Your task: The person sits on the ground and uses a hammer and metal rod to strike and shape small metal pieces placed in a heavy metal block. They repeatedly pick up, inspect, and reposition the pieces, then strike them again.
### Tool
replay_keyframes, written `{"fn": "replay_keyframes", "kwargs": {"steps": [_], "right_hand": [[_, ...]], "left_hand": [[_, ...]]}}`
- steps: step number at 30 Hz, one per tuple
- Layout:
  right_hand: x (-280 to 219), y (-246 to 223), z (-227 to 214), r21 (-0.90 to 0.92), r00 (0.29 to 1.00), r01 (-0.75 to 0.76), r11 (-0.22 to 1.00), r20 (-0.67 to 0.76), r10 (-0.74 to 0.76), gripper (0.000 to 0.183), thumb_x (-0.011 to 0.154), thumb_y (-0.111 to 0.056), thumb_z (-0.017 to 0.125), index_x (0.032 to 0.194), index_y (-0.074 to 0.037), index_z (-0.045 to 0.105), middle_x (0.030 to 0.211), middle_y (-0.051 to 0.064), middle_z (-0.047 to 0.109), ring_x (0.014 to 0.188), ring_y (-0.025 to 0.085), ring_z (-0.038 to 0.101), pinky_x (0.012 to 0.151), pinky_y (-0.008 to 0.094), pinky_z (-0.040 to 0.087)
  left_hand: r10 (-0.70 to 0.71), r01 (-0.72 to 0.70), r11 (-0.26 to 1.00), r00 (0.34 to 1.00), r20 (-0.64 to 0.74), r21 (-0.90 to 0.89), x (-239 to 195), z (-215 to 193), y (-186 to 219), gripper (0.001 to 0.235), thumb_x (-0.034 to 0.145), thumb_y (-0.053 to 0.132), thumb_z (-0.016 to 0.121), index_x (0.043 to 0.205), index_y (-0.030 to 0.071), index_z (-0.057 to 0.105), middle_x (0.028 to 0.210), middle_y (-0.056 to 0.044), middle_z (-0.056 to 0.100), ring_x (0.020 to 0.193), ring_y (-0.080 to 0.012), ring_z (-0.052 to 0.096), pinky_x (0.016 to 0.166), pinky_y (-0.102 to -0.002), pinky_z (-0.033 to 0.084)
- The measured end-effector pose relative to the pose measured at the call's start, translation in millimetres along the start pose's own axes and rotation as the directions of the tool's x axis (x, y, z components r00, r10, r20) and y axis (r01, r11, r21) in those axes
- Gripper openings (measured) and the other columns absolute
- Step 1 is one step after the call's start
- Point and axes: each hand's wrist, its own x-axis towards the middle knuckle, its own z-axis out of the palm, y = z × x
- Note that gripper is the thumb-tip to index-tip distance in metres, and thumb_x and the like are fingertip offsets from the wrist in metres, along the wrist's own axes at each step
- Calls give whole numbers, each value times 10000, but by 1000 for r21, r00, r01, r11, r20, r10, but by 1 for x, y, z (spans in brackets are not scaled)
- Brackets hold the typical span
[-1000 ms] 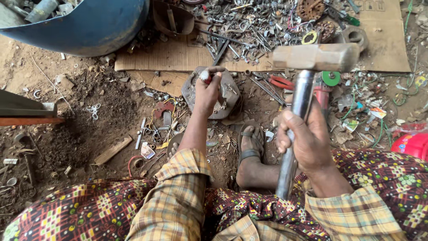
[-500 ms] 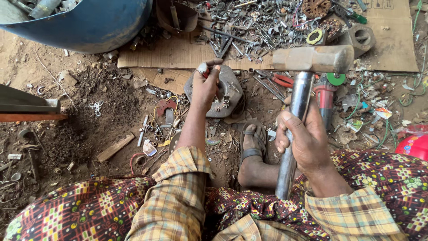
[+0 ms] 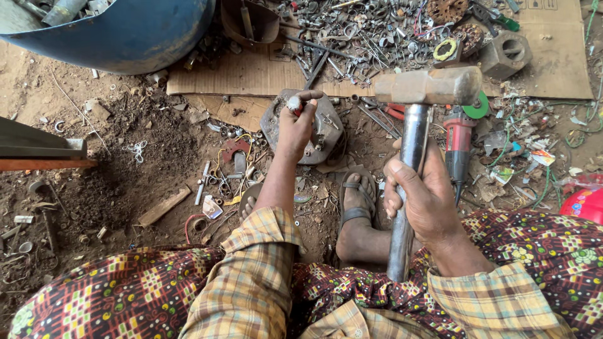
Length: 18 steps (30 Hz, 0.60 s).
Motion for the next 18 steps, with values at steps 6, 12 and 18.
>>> {"fn": "replay_keyframes", "kwargs": {"steps": [6, 12, 18], "right_hand": [[0, -1, 3, -21, 1000, -27, 999, 0, 27, 329, 1003, -142, 582, 1283, -73, 422, 803, 38, 511, 505, 95, 517, 435, 264, 468], [-1, -1, 7, -70, 999, -44, 997, 11, 45, 338, 994, -143, 579, 1286, -78, 422, 787, 21, 511, 501, 88, 518, 432, 257, 466], [2, -5, 13, -146, 995, 4, 989, 95, 10, 307, 1013, -114, 573, 1271, -54, 417, 752, 12, 498, 505, 85, 519, 431, 252, 466]], "left_hand": [[-34, 33, 999, 999, -19, -40, -1, -1, -3, 207, 1015, 133, 607, 1175, 129, 738, 691, 65, 480, 593, -52, 422, 502, -254, 359], [3, 1, 998, 998, -64, 57, 0, 6, -13, 200, 997, 132, 635, 1153, 110, 758, 943, 6, 718, 792, -82, 572, 717, -272, 491], [141, -140, 986, 990, -3, 90, -4, 18, -24, 174, 1020, 130, 635, 1141, 92, 755, 1092, -37, 759, 1027, -138, 678, 943, -304, 535]]}}
